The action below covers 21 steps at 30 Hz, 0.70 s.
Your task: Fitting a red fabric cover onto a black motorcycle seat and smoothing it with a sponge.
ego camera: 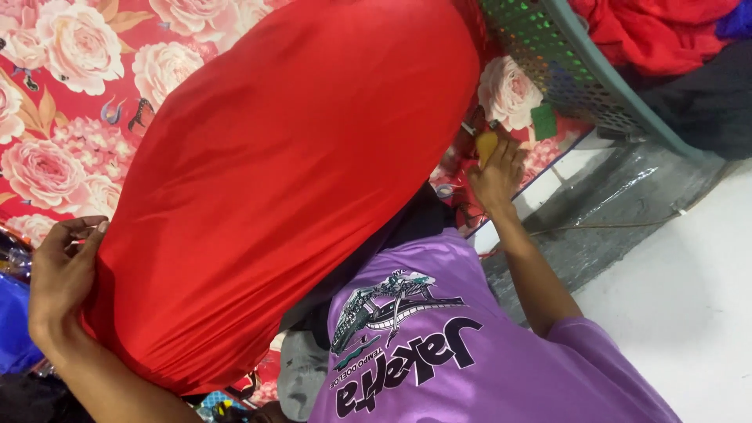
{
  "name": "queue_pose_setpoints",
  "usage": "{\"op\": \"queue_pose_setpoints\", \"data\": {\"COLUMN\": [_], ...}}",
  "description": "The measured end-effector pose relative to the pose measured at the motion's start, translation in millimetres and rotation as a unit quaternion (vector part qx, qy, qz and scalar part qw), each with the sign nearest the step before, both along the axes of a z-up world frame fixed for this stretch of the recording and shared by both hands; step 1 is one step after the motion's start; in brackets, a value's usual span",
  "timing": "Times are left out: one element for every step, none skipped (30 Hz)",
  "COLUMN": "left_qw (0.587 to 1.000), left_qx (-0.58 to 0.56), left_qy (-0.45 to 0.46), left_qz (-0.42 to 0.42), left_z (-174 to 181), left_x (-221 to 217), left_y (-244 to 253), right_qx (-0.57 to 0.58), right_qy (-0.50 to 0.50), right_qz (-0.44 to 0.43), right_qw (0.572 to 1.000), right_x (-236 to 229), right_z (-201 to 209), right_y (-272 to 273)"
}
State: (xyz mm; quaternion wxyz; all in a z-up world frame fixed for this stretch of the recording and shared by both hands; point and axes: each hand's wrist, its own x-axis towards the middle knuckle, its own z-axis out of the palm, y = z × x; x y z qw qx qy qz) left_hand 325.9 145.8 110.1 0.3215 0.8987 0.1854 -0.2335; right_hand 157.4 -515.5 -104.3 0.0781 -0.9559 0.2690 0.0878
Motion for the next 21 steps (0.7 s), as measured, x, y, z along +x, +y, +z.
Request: {"op": "queue_pose_setpoints", "data": {"left_qw": [1.000,1.000,1.000,1.000,1.000,1.000,0.999,0.999,0.999,1.000,1.000,1.000,1.000,1.000,1.000,1.000,1.000,1.000,1.000,0.999,0.999], "left_qx": [0.007,0.015,0.012,0.009,0.005,0.004,0.012,0.020,0.019,0.003,-0.013,-0.012,-0.006,0.001,0.001,-0.001,-0.004,-0.006,-0.014,-0.024,-0.026], "left_qy": [0.007,0.014,0.012,0.005,-0.002,-0.001,0.007,0.011,0.009,0.005,0.000,-0.002,0.004,0.010,0.007,0.013,0.018,0.017,0.010,0.006,0.007], "left_qz": [-0.003,-0.005,-0.003,-0.015,-0.027,-0.024,-0.030,-0.035,-0.030,-0.028,-0.026,-0.020,-0.024,-0.028,-0.022,-0.021,-0.019,-0.014,-0.021,-0.029,-0.026], "left_z": [-2,-4,-10,-15,-20,-16,-12,-8,-8,-6,-5,1,8,14,21,27,33,35,36,37,42], "left_x": [1,0,-2,-3,-4,-3,-2,0,-1,-2,-3,-3,-3,-3,-2,-3,-3,-3,-4,-5,-5], "left_y": [3,6,12,18,24,20,17,13,13,14,14,10,7,3,-1,-5,-9,-9,-8,-8,-12], "right_qx": [-0.016,-0.031,-0.033,0.002,0.037,0.036,0.029,0.022,0.022,0.005,-0.011,-0.010,-0.037,-0.064,-0.063,0.000,0.064,0.062,0.088,0.114,0.111], "right_qy": [0.009,0.019,0.017,-0.047,-0.110,-0.109,-0.096,-0.087,-0.089,-0.117,-0.145,-0.147,-0.139,-0.133,-0.136,-0.074,-0.010,-0.012,0.002,0.018,0.019], "right_qz": [0.001,0.004,0.006,0.027,0.048,0.051,0.052,0.054,0.059,0.090,0.120,0.127,0.132,0.138,0.144,0.099,0.054,0.059,0.046,0.031,0.034], "right_qw": [1.000,0.999,0.999,0.999,0.992,0.992,0.994,0.994,0.994,0.989,0.982,0.981,0.981,0.979,0.978,0.992,0.996,0.996,0.995,0.993,0.993], "right_x": [-4,-8,-8,-4,-1,4,9,19,21,24,28,28,28,29,30,28,27,25,23,18,15], "right_z": [-8,-17,-4,8,19,31,43,54,57,60,63,57,51,45,40,35,31,30,28,28,31], "right_y": [-9,-17,-15,-13,-11,-6,-1,5,7,9,11,9,7,5,3,0,-3,-6,-10,-14,-15]}}
